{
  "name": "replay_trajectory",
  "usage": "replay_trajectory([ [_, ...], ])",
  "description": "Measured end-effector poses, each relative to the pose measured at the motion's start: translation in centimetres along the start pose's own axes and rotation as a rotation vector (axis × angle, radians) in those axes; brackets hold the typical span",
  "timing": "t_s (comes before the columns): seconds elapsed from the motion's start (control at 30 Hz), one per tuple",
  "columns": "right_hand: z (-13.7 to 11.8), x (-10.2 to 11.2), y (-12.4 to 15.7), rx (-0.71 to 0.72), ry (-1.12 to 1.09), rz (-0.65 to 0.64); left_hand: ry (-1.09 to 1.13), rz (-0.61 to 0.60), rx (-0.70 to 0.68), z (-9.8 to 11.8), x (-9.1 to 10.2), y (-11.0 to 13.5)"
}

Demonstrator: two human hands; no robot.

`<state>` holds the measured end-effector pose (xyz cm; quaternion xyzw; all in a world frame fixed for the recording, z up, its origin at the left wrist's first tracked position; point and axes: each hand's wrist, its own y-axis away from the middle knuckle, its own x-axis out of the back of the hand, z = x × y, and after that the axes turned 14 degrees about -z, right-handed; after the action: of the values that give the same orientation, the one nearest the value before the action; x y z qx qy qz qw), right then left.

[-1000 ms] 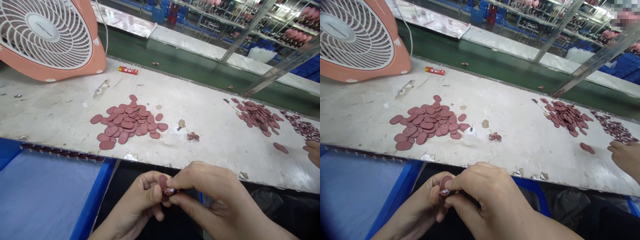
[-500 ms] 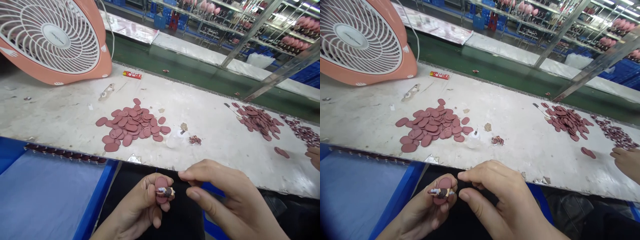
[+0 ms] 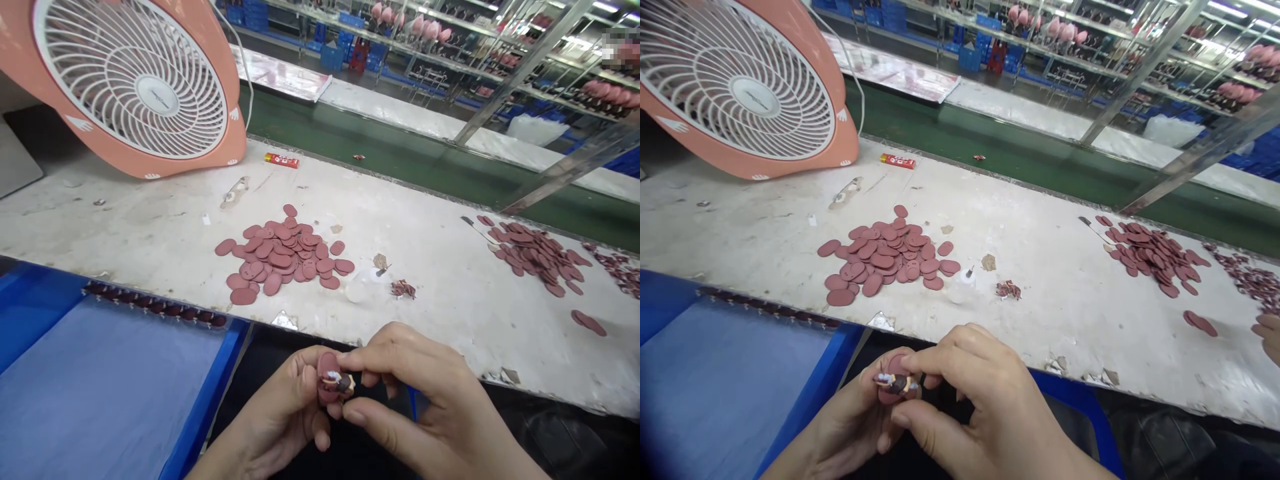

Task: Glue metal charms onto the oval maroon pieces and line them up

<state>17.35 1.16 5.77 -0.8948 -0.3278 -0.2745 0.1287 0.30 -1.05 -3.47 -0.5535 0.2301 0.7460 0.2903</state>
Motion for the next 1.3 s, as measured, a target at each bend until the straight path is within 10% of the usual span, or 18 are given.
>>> replay_trajectory([
  [0.27, 0.0, -0.6, -0.8, 0.069, 0.027, 0.054, -0.129, -0.029, 0.006, 0.7, -0.1, 0.1],
  [0.5, 0.7, -3.0, -1.5, 0.168, 0.293, 0.264, -0.701, 0.585, -0.435, 1.3, -1.8, 2.7],
  [0.77, 1.8, -7.9, -3.9, 0.373, 0.449, 0.368, -1.1, 0.844, -0.691, 1.5, -3.1, 3.8],
  [0.9, 1.3, -8.9, -5.1, 0.428, 0.442, 0.356, -1.175, 0.953, -0.683, 1.8, -1.7, 5.9],
  [1.1, 1.9, -6.9, -3.2, 0.283, 0.559, 0.352, -1.317, 1.451, -0.421, 5.0, 1.9, 11.8],
  [1.3, 6.4, -4.7, -1.3, 0.213, 0.661, 0.418, -1.67, 1.354, -0.01, 8.5, 6.5, 12.8],
])
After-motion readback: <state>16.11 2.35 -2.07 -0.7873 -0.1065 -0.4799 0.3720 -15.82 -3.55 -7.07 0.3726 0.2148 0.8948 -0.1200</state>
